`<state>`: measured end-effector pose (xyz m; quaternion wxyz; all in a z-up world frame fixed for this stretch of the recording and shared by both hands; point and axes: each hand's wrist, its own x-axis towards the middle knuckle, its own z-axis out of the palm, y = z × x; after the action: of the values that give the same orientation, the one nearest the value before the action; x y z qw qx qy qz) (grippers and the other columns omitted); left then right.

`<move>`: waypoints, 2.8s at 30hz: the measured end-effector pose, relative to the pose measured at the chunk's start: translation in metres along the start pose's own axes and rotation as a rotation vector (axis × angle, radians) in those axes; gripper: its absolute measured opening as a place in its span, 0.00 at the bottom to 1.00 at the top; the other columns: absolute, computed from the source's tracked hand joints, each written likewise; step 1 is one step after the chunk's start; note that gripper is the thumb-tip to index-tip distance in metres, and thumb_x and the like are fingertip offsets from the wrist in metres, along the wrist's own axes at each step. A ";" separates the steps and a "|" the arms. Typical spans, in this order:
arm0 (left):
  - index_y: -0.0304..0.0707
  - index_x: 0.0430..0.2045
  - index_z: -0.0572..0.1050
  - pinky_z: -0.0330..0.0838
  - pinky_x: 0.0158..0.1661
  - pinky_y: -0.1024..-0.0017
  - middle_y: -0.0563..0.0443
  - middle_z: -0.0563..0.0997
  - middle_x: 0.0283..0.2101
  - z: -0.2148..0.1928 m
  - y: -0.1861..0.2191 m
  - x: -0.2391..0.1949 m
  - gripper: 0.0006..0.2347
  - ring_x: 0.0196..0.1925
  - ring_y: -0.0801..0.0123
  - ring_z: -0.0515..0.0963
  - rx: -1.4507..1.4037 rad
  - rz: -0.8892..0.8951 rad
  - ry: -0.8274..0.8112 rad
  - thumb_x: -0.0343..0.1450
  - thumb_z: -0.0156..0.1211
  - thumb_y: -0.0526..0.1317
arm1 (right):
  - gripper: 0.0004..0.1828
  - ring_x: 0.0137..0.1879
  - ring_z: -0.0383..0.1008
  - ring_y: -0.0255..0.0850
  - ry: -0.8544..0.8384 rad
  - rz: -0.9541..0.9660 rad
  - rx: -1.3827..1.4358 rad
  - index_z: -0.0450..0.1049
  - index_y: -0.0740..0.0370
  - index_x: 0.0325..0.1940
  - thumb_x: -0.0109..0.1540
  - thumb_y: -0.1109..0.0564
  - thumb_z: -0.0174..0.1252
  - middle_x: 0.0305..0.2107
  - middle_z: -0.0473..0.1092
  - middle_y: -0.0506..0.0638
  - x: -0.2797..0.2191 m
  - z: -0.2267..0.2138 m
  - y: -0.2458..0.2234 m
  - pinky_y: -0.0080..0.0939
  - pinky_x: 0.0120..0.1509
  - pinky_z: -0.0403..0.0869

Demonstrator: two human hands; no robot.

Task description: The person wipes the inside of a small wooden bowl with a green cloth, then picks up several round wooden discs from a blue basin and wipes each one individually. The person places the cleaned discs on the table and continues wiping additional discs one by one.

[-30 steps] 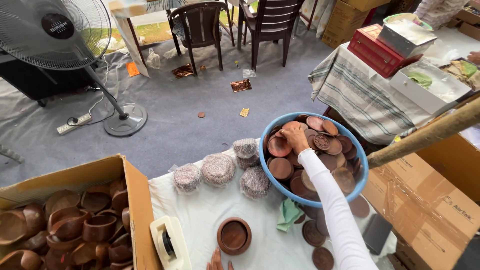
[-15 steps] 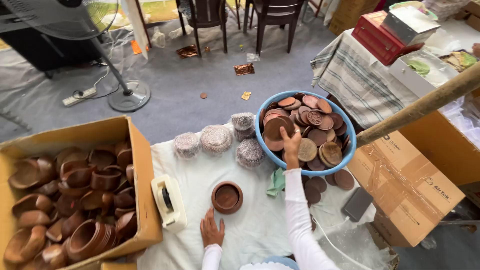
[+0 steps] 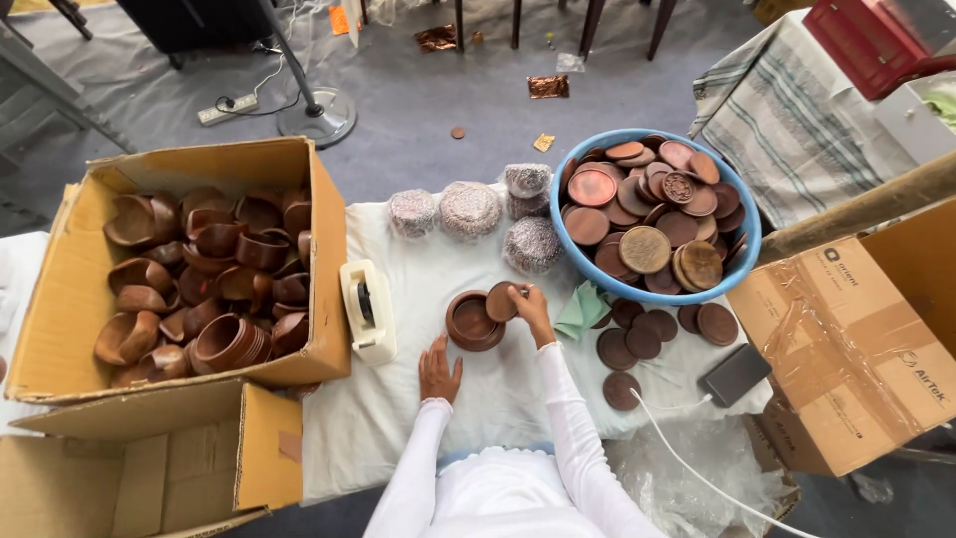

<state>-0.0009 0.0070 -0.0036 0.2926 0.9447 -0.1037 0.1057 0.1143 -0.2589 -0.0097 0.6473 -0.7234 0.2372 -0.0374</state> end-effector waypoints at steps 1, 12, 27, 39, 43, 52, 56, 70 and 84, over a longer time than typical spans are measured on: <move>0.42 0.69 0.58 0.54 0.69 0.55 0.50 0.66 0.70 0.001 -0.001 0.001 0.29 0.72 0.63 0.64 -0.015 0.008 0.006 0.72 0.59 0.45 | 0.25 0.40 0.82 0.43 0.006 -0.007 -0.127 0.77 0.66 0.55 0.60 0.47 0.66 0.40 0.79 0.58 -0.005 0.006 0.003 0.45 0.39 0.83; 0.43 0.69 0.57 0.54 0.69 0.53 0.50 0.67 0.70 0.000 0.000 0.000 0.29 0.72 0.62 0.65 -0.011 -0.006 -0.022 0.72 0.60 0.43 | 0.23 0.37 0.79 0.49 0.176 -0.459 -0.514 0.80 0.61 0.49 0.54 0.48 0.74 0.33 0.78 0.58 -0.067 0.029 -0.023 0.46 0.42 0.76; 0.42 0.68 0.58 0.55 0.69 0.54 0.48 0.68 0.70 0.008 -0.005 -0.001 0.28 0.71 0.61 0.66 -0.022 0.023 0.014 0.72 0.59 0.44 | 0.09 0.36 0.80 0.38 0.324 -0.425 -0.214 0.81 0.58 0.45 0.63 0.56 0.64 0.34 0.80 0.49 -0.047 -0.043 -0.067 0.40 0.43 0.77; 0.44 0.68 0.58 0.54 0.70 0.54 0.48 0.68 0.69 -0.011 0.007 -0.001 0.27 0.71 0.60 0.67 -0.029 -0.030 -0.061 0.73 0.57 0.44 | 0.13 0.56 0.73 0.52 1.049 -0.611 -0.430 0.76 0.61 0.51 0.62 0.62 0.60 0.47 0.75 0.55 -0.023 -0.220 -0.155 0.51 0.63 0.70; 0.44 0.68 0.58 0.55 0.70 0.55 0.48 0.69 0.69 -0.014 0.010 0.000 0.27 0.71 0.60 0.67 -0.013 -0.042 -0.070 0.73 0.57 0.44 | 0.17 0.54 0.75 0.48 1.073 -0.428 -0.191 0.74 0.60 0.55 0.62 0.58 0.60 0.48 0.74 0.53 0.037 -0.281 -0.122 0.47 0.63 0.74; 0.45 0.68 0.58 0.56 0.70 0.53 0.49 0.70 0.68 -0.014 0.012 0.001 0.27 0.71 0.62 0.67 0.025 -0.040 -0.057 0.73 0.57 0.44 | 0.50 0.80 0.28 0.63 0.659 0.145 -0.880 0.43 0.66 0.79 0.67 0.27 0.45 0.75 0.33 0.69 0.076 -0.259 -0.105 0.77 0.74 0.32; 0.45 0.68 0.58 0.56 0.70 0.54 0.48 0.70 0.67 -0.014 0.013 0.002 0.27 0.71 0.62 0.67 0.027 -0.046 -0.067 0.72 0.57 0.45 | 0.48 0.82 0.26 0.61 0.584 0.002 -1.032 0.41 0.62 0.82 0.68 0.30 0.40 0.78 0.30 0.65 0.086 -0.209 -0.106 0.77 0.76 0.28; 0.44 0.68 0.59 0.55 0.71 0.55 0.48 0.69 0.68 -0.015 0.012 0.002 0.27 0.71 0.62 0.67 0.005 -0.040 -0.053 0.73 0.57 0.44 | 0.25 0.75 0.61 0.54 0.942 -0.496 -0.814 0.73 0.56 0.63 0.64 0.45 0.59 0.66 0.65 0.59 0.038 -0.230 -0.134 0.63 0.78 0.54; 0.45 0.68 0.58 0.56 0.70 0.54 0.48 0.70 0.68 -0.007 0.007 -0.003 0.27 0.71 0.61 0.68 -0.004 -0.038 -0.030 0.73 0.57 0.44 | 0.24 0.56 0.77 0.54 0.553 -0.600 -0.989 0.78 0.55 0.60 0.61 0.47 0.65 0.49 0.77 0.58 0.001 -0.223 -0.135 0.59 0.61 0.69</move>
<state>-0.0066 0.0058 0.0054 0.2951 0.9473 -0.0903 0.0860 0.0737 -0.4577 0.1541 0.1135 -0.9351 0.1720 -0.2884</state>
